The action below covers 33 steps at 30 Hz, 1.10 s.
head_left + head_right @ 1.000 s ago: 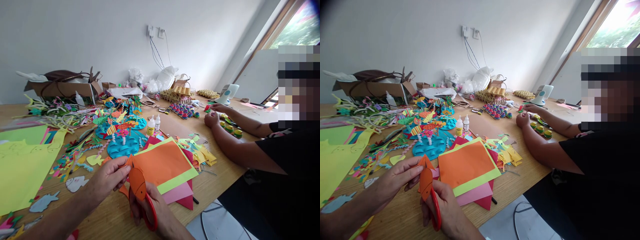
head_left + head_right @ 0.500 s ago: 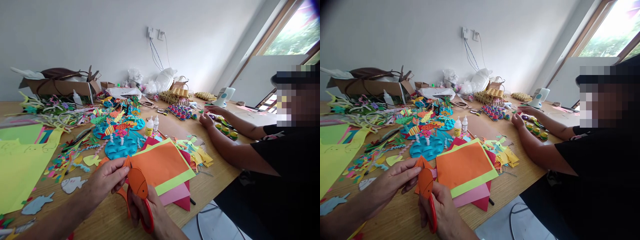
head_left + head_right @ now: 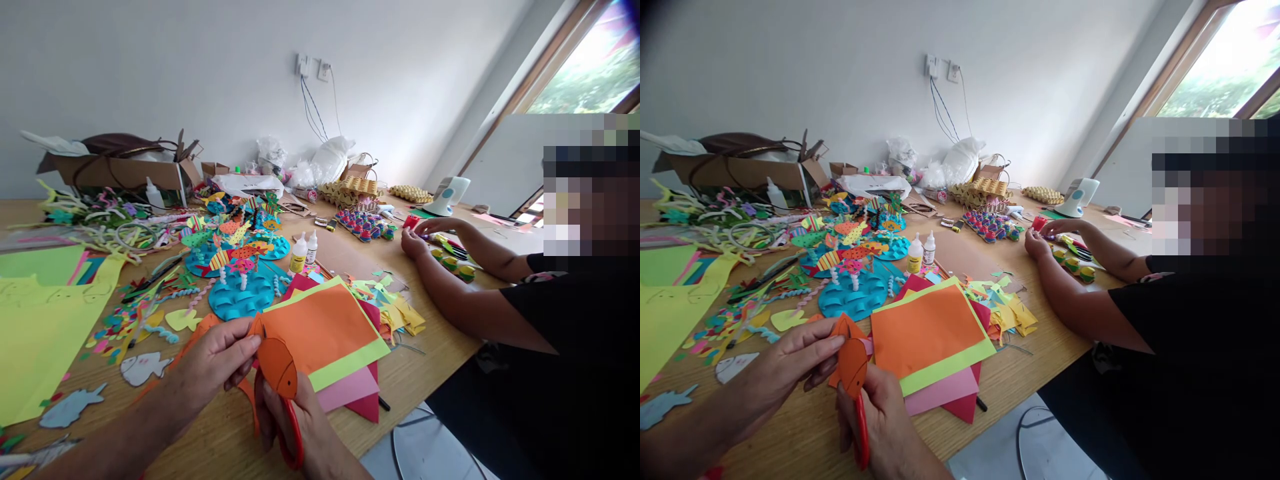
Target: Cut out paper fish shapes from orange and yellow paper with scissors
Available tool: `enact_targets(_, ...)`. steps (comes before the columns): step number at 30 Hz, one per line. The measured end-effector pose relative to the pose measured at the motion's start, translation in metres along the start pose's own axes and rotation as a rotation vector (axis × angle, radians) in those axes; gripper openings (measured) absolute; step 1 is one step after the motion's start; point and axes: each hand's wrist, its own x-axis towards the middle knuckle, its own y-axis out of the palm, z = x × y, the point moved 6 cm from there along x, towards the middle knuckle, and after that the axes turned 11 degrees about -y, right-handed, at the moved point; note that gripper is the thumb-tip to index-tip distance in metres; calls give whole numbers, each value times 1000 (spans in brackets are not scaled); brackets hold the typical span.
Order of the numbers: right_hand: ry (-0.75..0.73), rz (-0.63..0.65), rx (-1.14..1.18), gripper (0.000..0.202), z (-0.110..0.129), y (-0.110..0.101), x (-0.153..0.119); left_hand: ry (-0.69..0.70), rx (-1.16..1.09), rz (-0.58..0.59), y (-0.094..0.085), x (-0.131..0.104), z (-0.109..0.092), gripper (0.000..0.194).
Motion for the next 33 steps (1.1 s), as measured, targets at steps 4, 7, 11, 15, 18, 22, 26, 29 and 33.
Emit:
enact_targets(4,-64,-23,35,55,-7,3,0,5,-6,-8,0,-1,-1,25)
enact_targets(7,-102,-33,57,56,-15,3,-1,11,-15,-24,0,-3,-2,26)
enact_targets(11,-139,-18,47,51,-21,1,-2,12,-26,-16,2,-3,-2,27)
enact_targets(15,-118,-11,47,48,-25,0,-2,13,-43,-4,2,-3,-1,26)
enact_targets(18,-127,-24,101,46,-28,0,-2,12,-38,5,2,-3,0,26)
enact_targets(22,-118,-38,112,45,-34,-1,-2,14,-22,8,1,-3,-2,26)
enact_targets(26,-75,-88,119,48,-41,-3,-4,22,18,7,1,-3,-3,26)
enact_targets(29,-74,-89,106,50,-40,-1,-3,21,28,-33,-1,-3,-3,26)
enact_targets(33,-84,-71,92,53,-26,0,-1,31,24,-81,-5,-2,-2,27)
